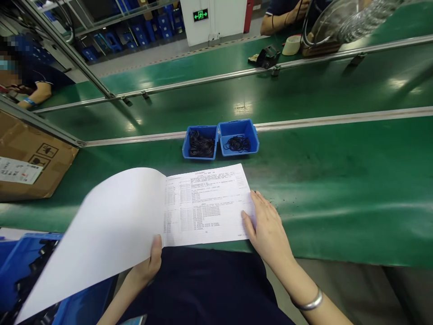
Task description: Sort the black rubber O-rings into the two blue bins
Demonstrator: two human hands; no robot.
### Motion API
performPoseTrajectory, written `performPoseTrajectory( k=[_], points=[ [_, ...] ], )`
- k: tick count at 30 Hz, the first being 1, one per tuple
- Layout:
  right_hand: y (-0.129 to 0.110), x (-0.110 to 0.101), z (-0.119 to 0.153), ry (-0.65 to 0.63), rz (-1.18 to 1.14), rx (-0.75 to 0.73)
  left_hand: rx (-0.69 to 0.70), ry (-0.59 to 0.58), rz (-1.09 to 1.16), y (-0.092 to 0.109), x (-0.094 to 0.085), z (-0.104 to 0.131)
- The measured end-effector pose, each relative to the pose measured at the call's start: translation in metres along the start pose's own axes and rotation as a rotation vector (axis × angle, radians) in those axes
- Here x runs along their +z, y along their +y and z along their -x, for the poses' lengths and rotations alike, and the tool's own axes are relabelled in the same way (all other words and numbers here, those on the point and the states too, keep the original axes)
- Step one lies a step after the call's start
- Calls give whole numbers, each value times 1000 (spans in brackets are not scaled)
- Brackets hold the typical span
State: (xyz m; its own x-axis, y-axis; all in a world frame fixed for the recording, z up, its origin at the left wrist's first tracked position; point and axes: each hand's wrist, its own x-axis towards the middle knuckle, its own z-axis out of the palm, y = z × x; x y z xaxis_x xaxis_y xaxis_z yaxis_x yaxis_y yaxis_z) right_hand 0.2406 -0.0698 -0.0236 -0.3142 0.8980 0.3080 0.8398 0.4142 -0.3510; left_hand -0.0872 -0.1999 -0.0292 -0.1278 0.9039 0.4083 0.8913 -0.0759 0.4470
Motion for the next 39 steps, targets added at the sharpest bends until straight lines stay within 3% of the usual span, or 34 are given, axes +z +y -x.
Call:
performPoseTrajectory(
  k=[10,28,39],
  points=[
    [-12,7,-3,28,2,-52,182,175,-100,7,-12,-11],
    [-16,8,-3,19,1,-34,116,177,-37,-2,-3,-6],
    [-17,5,-3,6,-57,-4,170,108,-153,-3,-13,-6]
  ],
)
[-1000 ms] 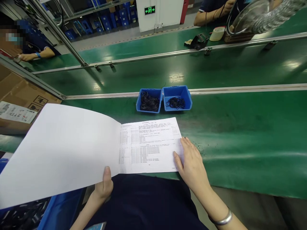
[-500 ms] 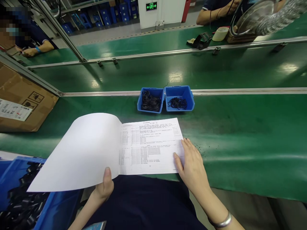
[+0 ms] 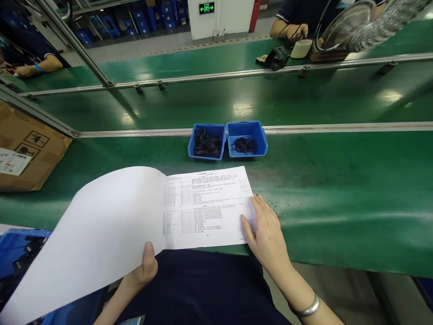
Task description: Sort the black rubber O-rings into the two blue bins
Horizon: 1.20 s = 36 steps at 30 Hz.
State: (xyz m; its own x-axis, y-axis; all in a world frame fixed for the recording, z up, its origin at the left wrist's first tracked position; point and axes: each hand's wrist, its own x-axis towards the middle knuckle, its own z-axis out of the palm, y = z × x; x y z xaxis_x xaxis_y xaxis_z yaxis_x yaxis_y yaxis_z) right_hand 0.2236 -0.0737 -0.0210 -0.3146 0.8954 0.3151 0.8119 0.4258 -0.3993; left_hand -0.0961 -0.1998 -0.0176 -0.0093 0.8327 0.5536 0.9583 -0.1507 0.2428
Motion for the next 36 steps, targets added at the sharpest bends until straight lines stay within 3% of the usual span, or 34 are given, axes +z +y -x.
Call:
performPoseTrajectory(
  k=[6,11,15,19,23,27,31,36],
  points=[
    [-3,1,3,-25,-69,79,86,48,-48,10,-2,-9],
    [-17,5,6,-80,-249,113,48,-312,5,27,1,-39],
    [-30,0,2,-192,-474,220,223,-504,-3,32,11,-56],
    [-31,-9,-26,-223,-628,286,328,-699,-127,21,15,-56],
    [-27,1,-78,-264,-526,158,383,-685,-107,8,11,-54],
    [-33,30,-122,-294,-322,-74,472,-632,-106,-7,1,-54],
    [-43,62,-153,-259,-188,-366,599,-538,-167,-36,-12,-46],
    [-85,84,-195,-334,13,-593,698,-345,-362,-78,-25,-29]
  ],
)
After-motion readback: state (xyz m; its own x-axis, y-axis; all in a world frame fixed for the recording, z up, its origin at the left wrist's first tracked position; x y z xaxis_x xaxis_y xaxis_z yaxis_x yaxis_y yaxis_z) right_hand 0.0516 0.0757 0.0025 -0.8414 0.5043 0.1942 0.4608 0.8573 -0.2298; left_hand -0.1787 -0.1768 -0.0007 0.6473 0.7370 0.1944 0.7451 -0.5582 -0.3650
